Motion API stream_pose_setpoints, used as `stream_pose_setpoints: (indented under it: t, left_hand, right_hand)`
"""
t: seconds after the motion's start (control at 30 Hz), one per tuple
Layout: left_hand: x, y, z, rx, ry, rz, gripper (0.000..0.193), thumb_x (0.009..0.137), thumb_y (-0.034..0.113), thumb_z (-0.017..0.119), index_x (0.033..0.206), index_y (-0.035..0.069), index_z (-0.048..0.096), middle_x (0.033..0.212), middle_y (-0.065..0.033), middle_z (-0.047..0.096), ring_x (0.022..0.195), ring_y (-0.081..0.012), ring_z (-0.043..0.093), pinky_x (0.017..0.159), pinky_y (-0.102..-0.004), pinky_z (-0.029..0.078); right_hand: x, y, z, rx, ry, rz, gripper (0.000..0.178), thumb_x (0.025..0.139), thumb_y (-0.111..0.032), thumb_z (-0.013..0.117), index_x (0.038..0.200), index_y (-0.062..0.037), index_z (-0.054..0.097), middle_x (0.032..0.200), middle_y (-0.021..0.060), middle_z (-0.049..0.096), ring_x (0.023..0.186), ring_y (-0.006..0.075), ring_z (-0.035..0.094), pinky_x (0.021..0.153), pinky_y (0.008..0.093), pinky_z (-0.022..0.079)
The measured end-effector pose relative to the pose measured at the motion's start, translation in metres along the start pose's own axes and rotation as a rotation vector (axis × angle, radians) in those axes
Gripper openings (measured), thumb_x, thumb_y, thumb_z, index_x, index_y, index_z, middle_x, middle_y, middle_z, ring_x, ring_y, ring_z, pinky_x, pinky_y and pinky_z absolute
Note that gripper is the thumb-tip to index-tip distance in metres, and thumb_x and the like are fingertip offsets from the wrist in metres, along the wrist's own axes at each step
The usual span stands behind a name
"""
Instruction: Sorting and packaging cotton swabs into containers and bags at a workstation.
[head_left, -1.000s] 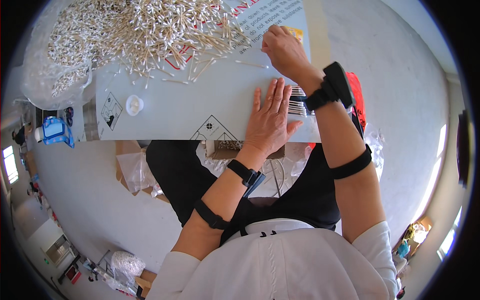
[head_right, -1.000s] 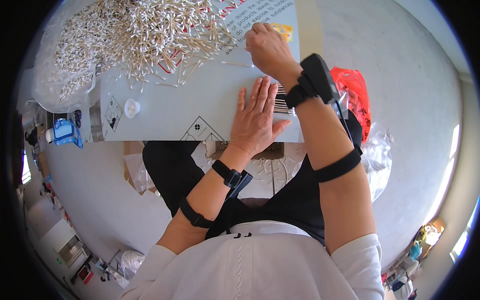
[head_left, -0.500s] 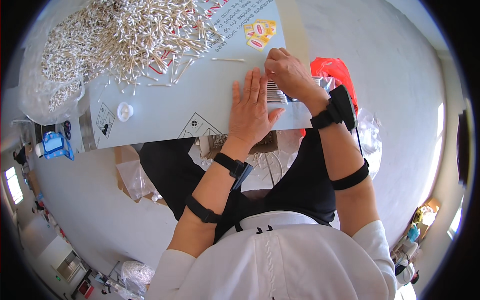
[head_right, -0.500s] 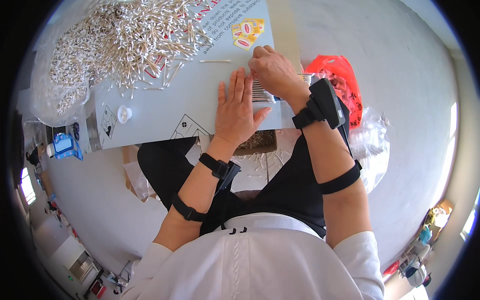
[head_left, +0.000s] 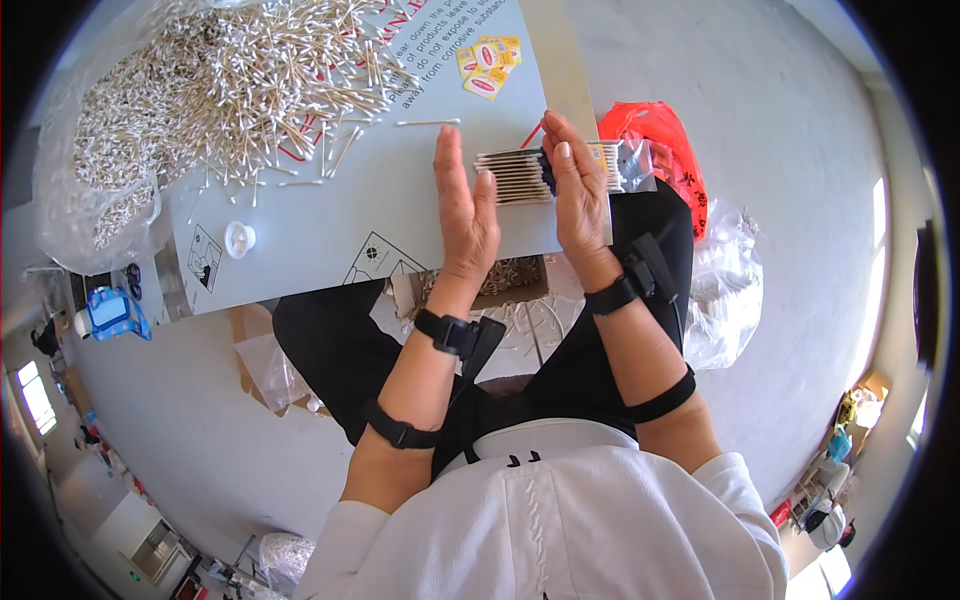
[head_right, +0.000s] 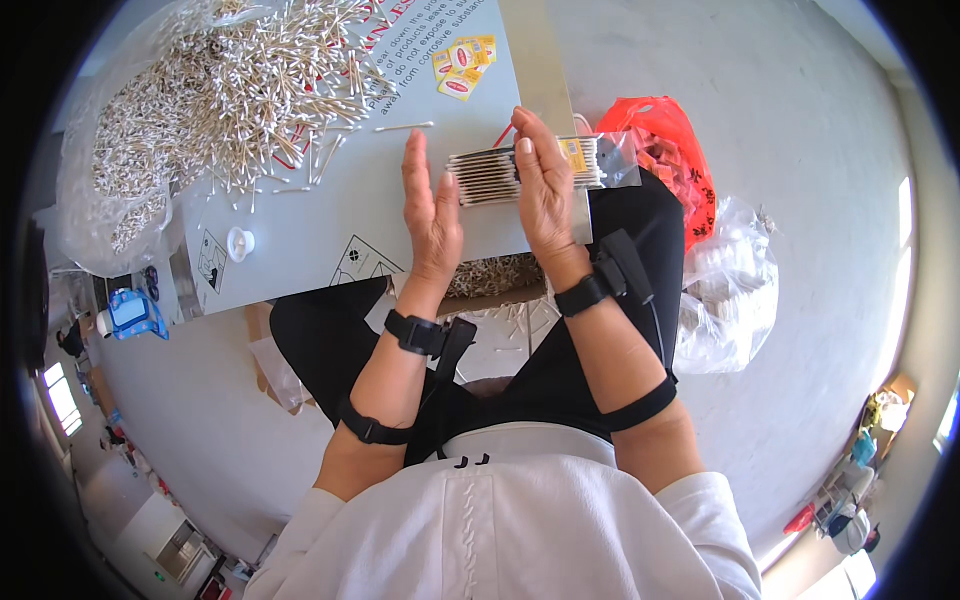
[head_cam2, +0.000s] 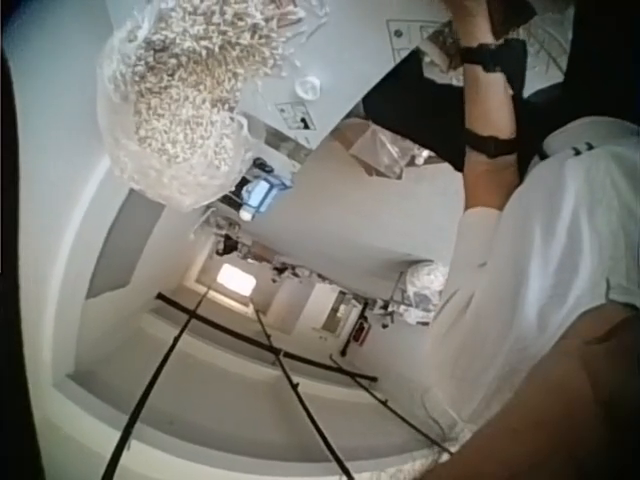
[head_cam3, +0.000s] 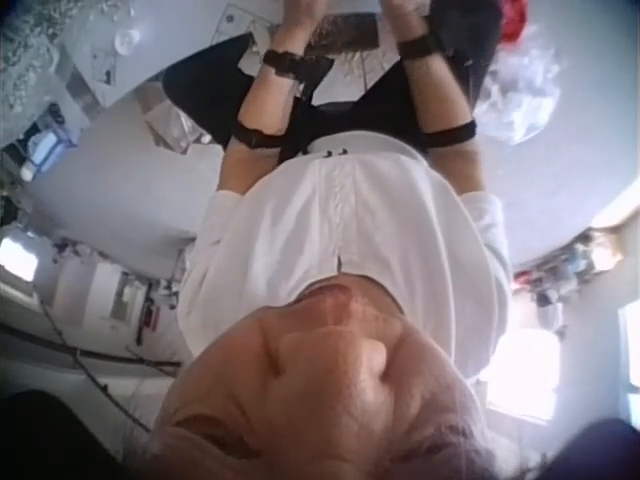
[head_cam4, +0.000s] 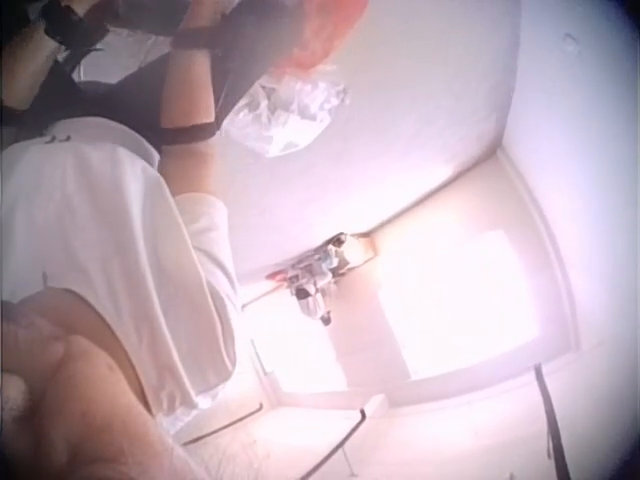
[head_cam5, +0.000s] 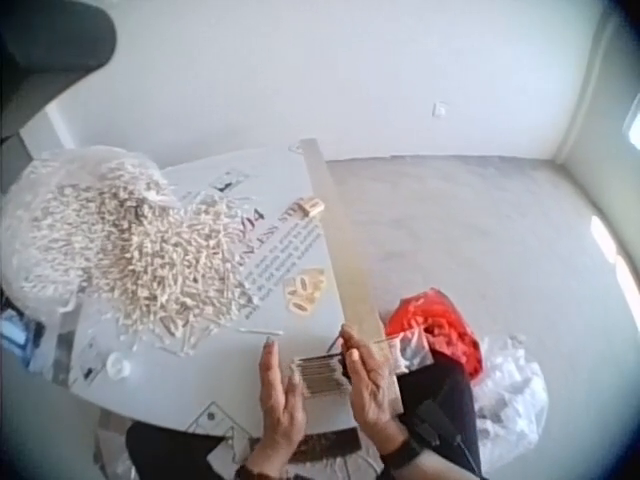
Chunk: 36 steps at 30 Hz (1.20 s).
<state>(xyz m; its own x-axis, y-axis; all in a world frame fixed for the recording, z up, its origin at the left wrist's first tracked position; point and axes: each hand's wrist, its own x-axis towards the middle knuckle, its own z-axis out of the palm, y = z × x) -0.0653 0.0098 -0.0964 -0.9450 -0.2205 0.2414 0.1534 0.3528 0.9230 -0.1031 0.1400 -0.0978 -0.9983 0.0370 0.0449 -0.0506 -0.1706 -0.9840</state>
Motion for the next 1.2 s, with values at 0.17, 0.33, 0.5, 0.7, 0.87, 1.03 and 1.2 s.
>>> stream_pose_setpoints:
  t: [0.17, 0.33, 0.5, 0.7, 0.87, 1.03, 1.2]
  left_hand:
    - [0.008, 0.0, 0.021, -0.24, 0.086, -0.067, 0.059, 0.103, 0.032, 0.04, 0.148, -0.002, 0.024, 0.155, -0.019, 0.024, 0.143, -0.03, 0.026, 0.117, -0.0394, 0.021]
    - [0.009, 0.011, 0.026, -0.373, 0.101, -0.108, 0.058, 0.103, 0.032, 0.04, 0.148, -0.002, 0.024, 0.155, -0.0176, 0.025, 0.143, -0.0285, 0.025, 0.117, -0.0388, 0.022]
    - [0.01, 0.0, 0.012, -0.032, -0.051, 0.056, 0.061, 0.1, 0.031, 0.046, 0.148, 0.0, 0.026, 0.155, -0.0202, 0.024, 0.144, -0.0332, 0.024, 0.117, -0.0436, 0.02]
    - [0.006, 0.009, -0.01, 0.707, -0.4, 0.208, 0.071, 0.093, 0.039, 0.056, 0.147, 0.002, 0.031, 0.155, -0.0188, 0.024, 0.145, -0.0333, 0.023, 0.117, -0.0521, 0.015]
    - [0.0, 0.008, -0.004, 0.807, -0.429, 0.224, 0.073, 0.092, 0.043, 0.055, 0.147, 0.003, 0.031, 0.155, -0.0178, 0.026, 0.145, -0.0308, 0.022, 0.117, -0.0521, 0.015]
    - [-0.002, 0.008, -0.001, 0.847, -0.428, 0.227, 0.072, 0.093, 0.043, 0.054, 0.148, 0.003, 0.031, 0.155, -0.0174, 0.027, 0.145, -0.0301, 0.022, 0.117, -0.0525, 0.014]
    - [-0.003, 0.007, -0.001, 0.848, -0.442, 0.2, 0.072, 0.093, 0.042, 0.054, 0.149, 0.003, 0.029, 0.156, -0.0165, 0.025, 0.146, -0.0289, 0.02, 0.118, -0.0512, 0.012]
  right_hand:
    - [-0.006, 0.007, 0.013, -0.108, 0.042, -0.113, 0.039, 0.103, -0.019, 0.045, 0.134, 0.003, 0.05, 0.139, 0.0162, 0.051, 0.132, 0.0249, 0.044, 0.11, 0.0351, 0.031]
    - [-0.006, 0.008, 0.01, -0.05, 0.054, -0.074, 0.04, 0.103, -0.02, 0.044, 0.135, 0.0026, 0.049, 0.138, 0.0134, 0.052, 0.13, 0.0226, 0.045, 0.109, 0.0336, 0.033]
    - [-0.001, 0.0, 0.004, 0.093, 0.016, -0.015, 0.042, 0.103, -0.021, 0.046, 0.138, 0.0004, 0.046, 0.141, 0.013, 0.048, 0.133, 0.0209, 0.043, 0.113, 0.0341, 0.032]
    - [0.014, -0.037, -0.036, -0.703, -0.388, -0.273, 0.047, 0.082, -0.007, 0.066, 0.128, -0.0036, 0.055, 0.138, 0.0122, 0.051, 0.134, 0.0308, 0.042, 0.11, 0.0392, 0.035]
    - [0.001, -0.032, -0.044, -1.269, -0.587, -0.436, 0.062, 0.086, -0.023, 0.065, 0.142, -0.0101, 0.041, 0.149, 0.0069, 0.039, 0.142, 0.0239, 0.03, 0.117, 0.0441, 0.022]
    - [-0.006, -0.017, -0.048, -1.286, -0.525, -0.484, 0.054, 0.088, -0.025, 0.06, 0.138, -0.0106, 0.047, 0.148, 0.005, 0.042, 0.14, 0.0238, 0.034, 0.117, 0.0464, 0.021]
    - [-0.009, -0.023, -0.046, -1.149, -0.392, -0.483, 0.049, 0.084, -0.015, 0.065, 0.131, -0.0076, 0.053, 0.139, 0.0099, 0.049, 0.134, 0.0297, 0.04, 0.112, 0.0445, 0.031]
